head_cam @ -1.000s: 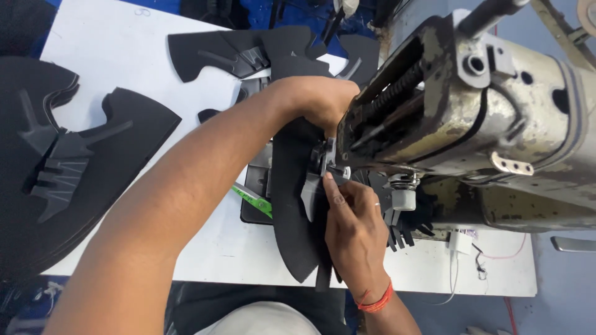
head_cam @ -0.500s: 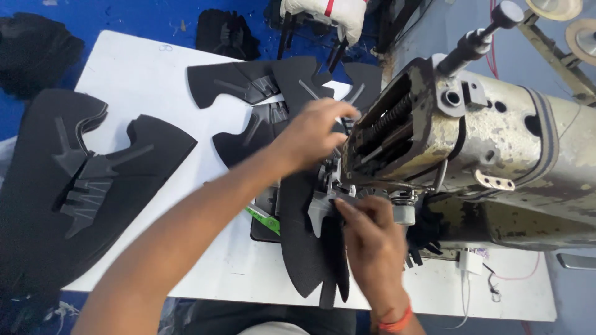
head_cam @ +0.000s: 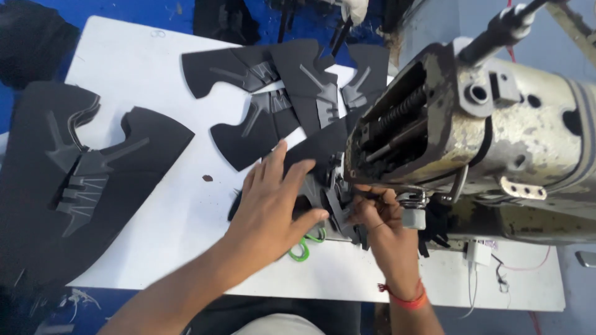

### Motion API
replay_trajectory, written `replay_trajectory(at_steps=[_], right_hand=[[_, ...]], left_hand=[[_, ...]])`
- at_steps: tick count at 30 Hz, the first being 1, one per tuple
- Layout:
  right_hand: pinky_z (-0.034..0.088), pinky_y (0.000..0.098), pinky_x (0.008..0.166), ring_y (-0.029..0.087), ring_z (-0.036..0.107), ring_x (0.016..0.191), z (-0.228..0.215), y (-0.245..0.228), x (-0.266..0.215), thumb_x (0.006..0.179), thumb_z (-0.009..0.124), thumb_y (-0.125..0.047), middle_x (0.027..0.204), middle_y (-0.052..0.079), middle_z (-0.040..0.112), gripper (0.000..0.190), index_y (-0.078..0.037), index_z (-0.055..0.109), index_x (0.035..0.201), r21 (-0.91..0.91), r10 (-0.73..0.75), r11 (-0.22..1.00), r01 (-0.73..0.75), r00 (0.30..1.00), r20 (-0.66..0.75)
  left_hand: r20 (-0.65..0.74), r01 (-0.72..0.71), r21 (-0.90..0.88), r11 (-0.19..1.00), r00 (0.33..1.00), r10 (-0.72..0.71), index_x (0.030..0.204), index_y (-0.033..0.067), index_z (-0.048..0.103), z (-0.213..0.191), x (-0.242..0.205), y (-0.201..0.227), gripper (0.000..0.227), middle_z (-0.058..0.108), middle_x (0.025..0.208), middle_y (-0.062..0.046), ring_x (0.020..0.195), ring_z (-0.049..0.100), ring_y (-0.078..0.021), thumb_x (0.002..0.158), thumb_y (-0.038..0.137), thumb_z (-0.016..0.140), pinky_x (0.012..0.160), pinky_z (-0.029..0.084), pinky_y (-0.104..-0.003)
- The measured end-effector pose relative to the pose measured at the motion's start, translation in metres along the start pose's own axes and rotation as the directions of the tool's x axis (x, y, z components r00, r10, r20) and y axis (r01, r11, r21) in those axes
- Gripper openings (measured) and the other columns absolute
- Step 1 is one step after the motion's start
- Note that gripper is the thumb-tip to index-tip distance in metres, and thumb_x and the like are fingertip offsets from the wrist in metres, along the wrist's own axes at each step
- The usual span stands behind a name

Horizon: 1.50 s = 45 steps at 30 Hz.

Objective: The person aligns black foam-like car parts with grey plastic inserts and sews them together using a sewing machine. They guide the parts under the needle, stitch along the edges, and then cut the thread with scissors.

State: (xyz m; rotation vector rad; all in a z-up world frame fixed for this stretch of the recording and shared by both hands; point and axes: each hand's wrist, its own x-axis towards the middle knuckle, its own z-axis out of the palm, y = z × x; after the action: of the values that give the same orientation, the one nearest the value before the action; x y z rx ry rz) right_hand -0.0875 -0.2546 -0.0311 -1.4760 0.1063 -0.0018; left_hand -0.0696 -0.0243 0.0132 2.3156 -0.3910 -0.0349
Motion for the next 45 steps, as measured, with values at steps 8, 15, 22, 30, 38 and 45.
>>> replay_trajectory(at_steps=[8,15,22,30,38,45], right_hand=[[0.059,0.0260,0.063,0.011,0.072,0.071,0.021,-0.047,-0.014,0.096,0.063,-0.008,0.085,0.009,0.075,0.028,-0.003,0.065,0.124,-0.383,0.166,0.909,-0.163,0.986,-0.026],[0.053,0.0228,0.064,0.009,0.069,0.077,0.015,-0.048,-0.003,0.091,0.068,-0.006,0.097,0.005,0.077,0.031,-0.003,0.071,0.122,-0.400,0.187,0.906,-0.137,0.978,0.089],[0.055,0.0290,0.082,0.023,0.067,0.095,0.024,-0.043,0.006,0.091,0.077,-0.005,0.110,0.006,0.073,0.029,-0.008,0.074,0.120,-0.715,-0.450,0.378,0.588,0.792,0.413],[0.056,0.0358,0.076,0.025,0.067,0.089,0.032,-0.049,0.002,0.084,0.082,0.000,0.105,0.008,0.066,0.026,-0.002,0.072,0.108,-0.658,-0.545,0.045,0.752,0.570,0.615],[0.056,0.0367,0.079,0.025,0.067,0.089,0.032,-0.062,-0.001,0.082,0.081,-0.001,0.105,0.009,0.067,0.038,0.000,0.072,0.119,-0.668,-0.437,0.069,0.741,0.624,0.647],[0.056,0.0365,0.077,0.025,0.068,0.089,0.029,-0.052,-0.002,0.084,0.080,-0.001,0.106,0.010,0.066,0.040,0.002,0.070,0.122,-0.648,-0.461,0.049,0.760,0.593,0.660]], left_hand=[[0.091,-0.021,-0.017,1.000,0.996,0.023,0.142,0.0189,0.047,0.007,0.024,-0.016,0.086,0.033,0.148,-0.024,0.135,0.034,-0.0443,0.071,0.043,0.090,0.107,0.031,-0.059],[-0.051,-0.132,0.004,0.991,0.990,0.132,0.133,0.0172,0.057,0.013,0.025,-0.026,0.069,0.043,0.140,-0.022,0.125,0.043,-0.0391,0.074,0.038,0.087,0.103,0.036,-0.056],[-0.090,-0.136,-0.044,0.990,0.987,0.131,0.128,0.0155,0.062,0.008,0.027,-0.026,0.058,0.048,0.137,-0.020,0.120,0.048,-0.0367,0.076,0.032,0.084,0.102,0.041,-0.052],[-0.013,-0.122,-0.019,0.992,0.993,0.121,0.128,0.0128,0.059,0.002,0.028,-0.020,0.068,0.043,0.138,-0.022,0.122,0.045,-0.0414,0.070,0.031,0.089,0.102,0.040,-0.054],[-0.014,-0.132,-0.013,0.991,0.991,0.132,0.126,0.0114,0.060,0.003,0.031,-0.021,0.063,0.044,0.136,-0.020,0.122,0.047,-0.0408,0.072,0.027,0.088,0.101,0.041,-0.054],[0.079,-0.064,-0.148,0.987,0.994,0.077,0.130,0.0123,0.062,-0.002,0.035,-0.033,0.054,0.047,0.137,-0.014,0.128,0.048,-0.0367,0.081,0.025,0.081,0.104,0.045,-0.049]])
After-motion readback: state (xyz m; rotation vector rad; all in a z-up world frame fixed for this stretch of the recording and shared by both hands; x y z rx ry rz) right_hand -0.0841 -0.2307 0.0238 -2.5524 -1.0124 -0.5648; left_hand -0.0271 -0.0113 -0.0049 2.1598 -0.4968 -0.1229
